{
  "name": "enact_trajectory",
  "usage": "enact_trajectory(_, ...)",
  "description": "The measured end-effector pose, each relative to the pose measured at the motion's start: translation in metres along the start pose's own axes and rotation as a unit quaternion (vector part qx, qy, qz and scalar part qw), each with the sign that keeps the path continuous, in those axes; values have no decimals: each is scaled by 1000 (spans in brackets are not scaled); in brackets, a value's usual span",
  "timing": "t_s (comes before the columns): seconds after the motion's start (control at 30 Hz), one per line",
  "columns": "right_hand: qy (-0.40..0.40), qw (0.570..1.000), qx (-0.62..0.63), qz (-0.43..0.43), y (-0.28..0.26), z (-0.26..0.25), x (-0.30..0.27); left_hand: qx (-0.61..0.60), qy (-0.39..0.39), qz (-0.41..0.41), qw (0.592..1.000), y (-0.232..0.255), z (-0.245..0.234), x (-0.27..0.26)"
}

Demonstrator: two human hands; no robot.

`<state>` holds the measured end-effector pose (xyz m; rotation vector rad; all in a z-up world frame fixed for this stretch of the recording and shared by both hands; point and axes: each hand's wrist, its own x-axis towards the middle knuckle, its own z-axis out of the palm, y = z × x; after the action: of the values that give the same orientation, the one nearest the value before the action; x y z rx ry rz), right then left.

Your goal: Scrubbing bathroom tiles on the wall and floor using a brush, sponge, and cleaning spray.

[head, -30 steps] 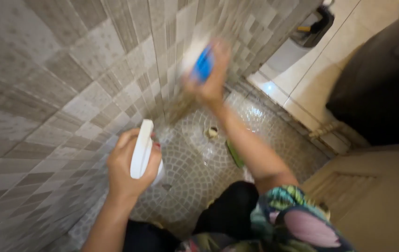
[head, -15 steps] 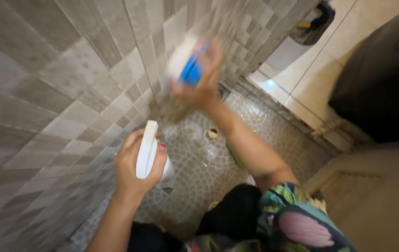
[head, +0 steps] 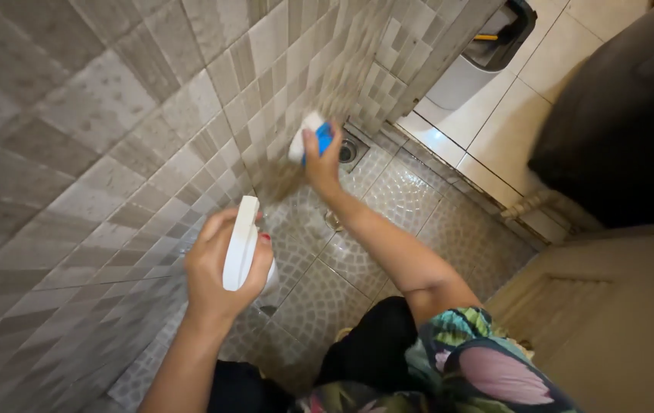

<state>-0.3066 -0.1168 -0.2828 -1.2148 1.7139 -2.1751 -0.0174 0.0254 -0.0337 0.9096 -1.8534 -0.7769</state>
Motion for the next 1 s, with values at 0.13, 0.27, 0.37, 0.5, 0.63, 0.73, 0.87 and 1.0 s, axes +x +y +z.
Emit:
enact_trajectory(0.13, 23, 994, -19, 103, -72, 1, 27, -9, -24, -26, 999, -7, -9, -8)
enact_trajectory(0.27, 32, 992, -54, -108, -159, 19, 24, -7, -14, -11, 1000, -18, -16, -8)
enact_trajectory(0.37, -57, 935, -142, -320, -147, 19, -28, 15, -27, -26, 999, -12, -17, -1)
enact_trajectory(0.5, -47, 984, -86, -147, -96, -7, 23, -19, -10, -31, 999, -14, -21, -10)
enact_trajectory(0.63, -26, 973, -112, -202, -130, 8, 13, -12, -13, -21, 1000, -16, -19, -10)
enact_trajectory(0.73, -104, 918, -135, -359, -143, 6, -29, -5, -19, -11, 1000, -12, -17, -13)
enact_trajectory(0.87, -69, 974, -112, -186, -91, -15, 35, 1, -8, -3, 1000, -9, -25, -15)
enact_trajectory(1.0, -7, 971, -121, -204, -169, 10, 16, 17, -12, -25, 999, -8, -21, -5)
